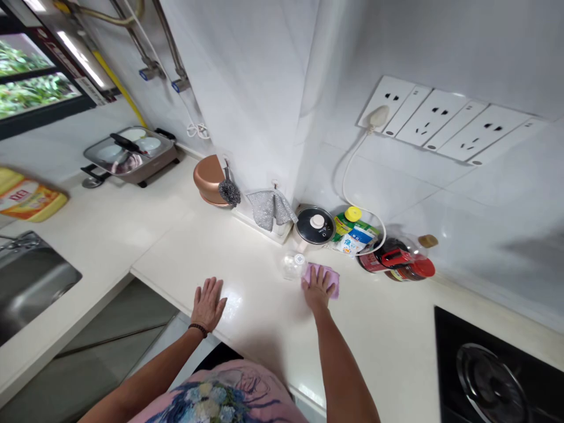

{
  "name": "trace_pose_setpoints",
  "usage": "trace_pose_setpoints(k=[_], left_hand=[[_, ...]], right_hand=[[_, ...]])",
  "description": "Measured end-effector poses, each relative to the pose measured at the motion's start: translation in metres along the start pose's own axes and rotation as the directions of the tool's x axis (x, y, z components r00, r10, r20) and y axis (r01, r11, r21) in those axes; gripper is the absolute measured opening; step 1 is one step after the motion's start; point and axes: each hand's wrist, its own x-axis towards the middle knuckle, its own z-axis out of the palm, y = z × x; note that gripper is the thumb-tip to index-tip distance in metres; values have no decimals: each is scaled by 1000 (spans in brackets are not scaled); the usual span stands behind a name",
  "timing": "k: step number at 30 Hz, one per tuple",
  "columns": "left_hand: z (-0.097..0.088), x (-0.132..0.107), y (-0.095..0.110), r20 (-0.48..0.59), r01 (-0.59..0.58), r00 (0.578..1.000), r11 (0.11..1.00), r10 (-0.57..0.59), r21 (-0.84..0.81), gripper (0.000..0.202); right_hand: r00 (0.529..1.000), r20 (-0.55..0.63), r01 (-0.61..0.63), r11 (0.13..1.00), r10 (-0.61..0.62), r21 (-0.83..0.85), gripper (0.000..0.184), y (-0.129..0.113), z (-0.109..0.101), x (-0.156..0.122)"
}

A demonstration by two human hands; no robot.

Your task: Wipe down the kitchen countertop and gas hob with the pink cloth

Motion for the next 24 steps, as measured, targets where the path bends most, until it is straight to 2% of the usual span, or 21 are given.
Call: trace_pose_setpoints(k=[3, 5, 7, 10, 13, 18, 24], left_hand=[[-1, 0, 0, -2, -5, 1000, 1000, 5, 8, 64], [-2, 1, 0, 10, -2, 1000, 1000, 2, 15, 64], [-4, 1, 1, 28, 8, 1000, 1000, -9, 22, 64], [-5, 1, 1, 52, 24, 998, 1000, -25, 19, 64], [-4, 2, 0, 60, 26, 998, 1000, -26, 7, 63], [-2, 2, -1, 49, 6, 999, 1000, -6, -1, 64], [2, 3, -3, 42, -26, 999, 1000, 26, -4, 64]], right_hand=[[1000, 5, -24, 999, 24, 26, 67, -1, -14, 37], [999, 1, -36, 998, 36, 53, 65, -1, -19, 51], [999, -5, -36, 996, 37, 86, 65, 2, -20, 56], [999, -15, -39, 990, 41, 132, 68, 14, -12, 43], [995, -52, -74, 984, 84, 160, 73, 34, 4, 10], [973, -145, -151, 969, 181, 198, 77, 67, 37, -69], [924, -229, -261, 941, 308, 214, 80, 81, 80, -166]])
